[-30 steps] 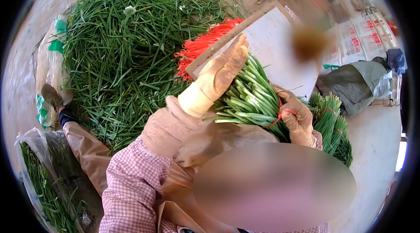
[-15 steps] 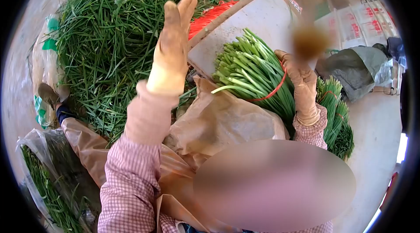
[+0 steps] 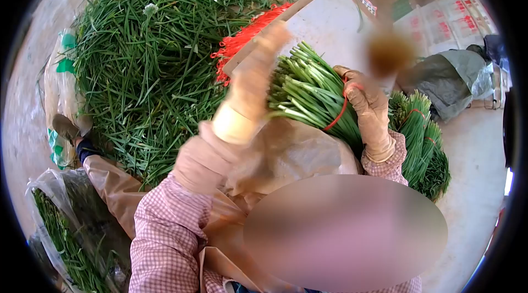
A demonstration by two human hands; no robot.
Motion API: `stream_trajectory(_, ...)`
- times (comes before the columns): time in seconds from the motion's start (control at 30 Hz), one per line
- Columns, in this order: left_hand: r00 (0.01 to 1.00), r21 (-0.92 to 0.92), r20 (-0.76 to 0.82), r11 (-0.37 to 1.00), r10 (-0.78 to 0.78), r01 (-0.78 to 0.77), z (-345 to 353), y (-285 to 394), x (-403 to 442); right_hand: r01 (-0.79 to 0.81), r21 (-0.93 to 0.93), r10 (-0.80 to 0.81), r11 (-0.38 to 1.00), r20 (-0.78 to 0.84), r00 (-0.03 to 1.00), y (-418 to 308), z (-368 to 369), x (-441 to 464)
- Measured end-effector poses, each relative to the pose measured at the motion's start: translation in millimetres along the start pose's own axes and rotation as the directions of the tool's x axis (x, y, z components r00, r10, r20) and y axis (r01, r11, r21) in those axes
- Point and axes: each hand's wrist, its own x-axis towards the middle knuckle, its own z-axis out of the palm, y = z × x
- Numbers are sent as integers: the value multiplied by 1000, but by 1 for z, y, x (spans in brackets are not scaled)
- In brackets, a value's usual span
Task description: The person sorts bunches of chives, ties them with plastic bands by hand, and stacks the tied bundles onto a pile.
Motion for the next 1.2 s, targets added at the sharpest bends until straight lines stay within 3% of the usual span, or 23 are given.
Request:
stream_trajectory(0.03,995,-113,-50,991,-83,77,-7,16,4,11,7,-11,1000,11,1000,0,-1,-2)
stream_trajectory(0.1,987,9,-127,994,-103,105,-33,14,23,3,32,-3,999,14,1000,-5,0,-6)
stream_trajectory(0.17,987,99,-61,983,-151,156,-41,3,36,77,-59,-74,995,58,996,-5,0,-11)
stream_trajectory(0.2,988,126,-72,981,-136,144,-38,-7,44,135,-79,-132,988,47,990,-2,3,-13)
stream_trajectory(0.23,991,31,-128,998,-47,52,-23,-11,39,136,-78,-133,988,45,990,-4,5,-14)
stream_trajectory(0.27,991,266,97,962,-95,66,-20,-43,34,168,-147,-160,975,62,985,-7,7,-15)
stream_trajectory(0.33,929,478,313,878,-195,23,-14,-65,23,162,-248,-158,955,37,987,-11,9,-20)
stream_trajectory(0.4,958,-29,22,957,-287,287,10,-22,18,186,-259,-185,948,31,982,-7,8,-20)
stream_trajectory(0.43,956,-26,37,956,-292,293,11,-9,20,217,-263,-216,940,34,976,-6,7,-20)
stream_trajectory(0.5,964,-139,-262,990,-52,15,1,18,25,226,-275,-230,935,19,973,-7,9,-20)
stream_trajectory(0.57,985,213,-168,977,31,5,5,44,15,257,-322,-271,911,3,963,-7,12,-20)
stream_trajectory(0.6,978,500,-140,863,154,-65,15,54,7,250,-338,-267,907,-3,964,-6,13,-20)
stream_trajectory(0.63,934,622,62,718,353,-313,18,54,3,247,-334,-267,910,-16,964,-5,14,-20)
stream_trajectory(0.7,831,777,283,393,479,-492,29,56,-5,299,-400,-324,867,6,946,-5,15,-22)
stream_trajectory(0.77,892,852,277,338,356,-399,36,52,-15,281,-387,-313,878,-22,949,-7,17,-25)
stream_trajectory(0.8,934,838,197,442,299,-319,32,44,-21,310,-413,-345,856,-10,939,-6,17,-25)
stream_trajectory(0.93,972,823,93,532,217,-198,31,42,-35,349,-461,-392,816,2,920,-7,20,-21)
stream_trajectory(1.03,961,868,191,424,200,-260,28,46,-27,347,-486,-389,802,17,921,-8,20,-19)
stream_trajectory(1.1,969,864,181,442,170,-239,30,46,-20,347,-481,-392,806,7,920,-7,20,-18)
stream_trajectory(1.2,994,818,107,567,18,-98,34,48,-7,299,-480,-347,825,-12,938,-4,16,-12)
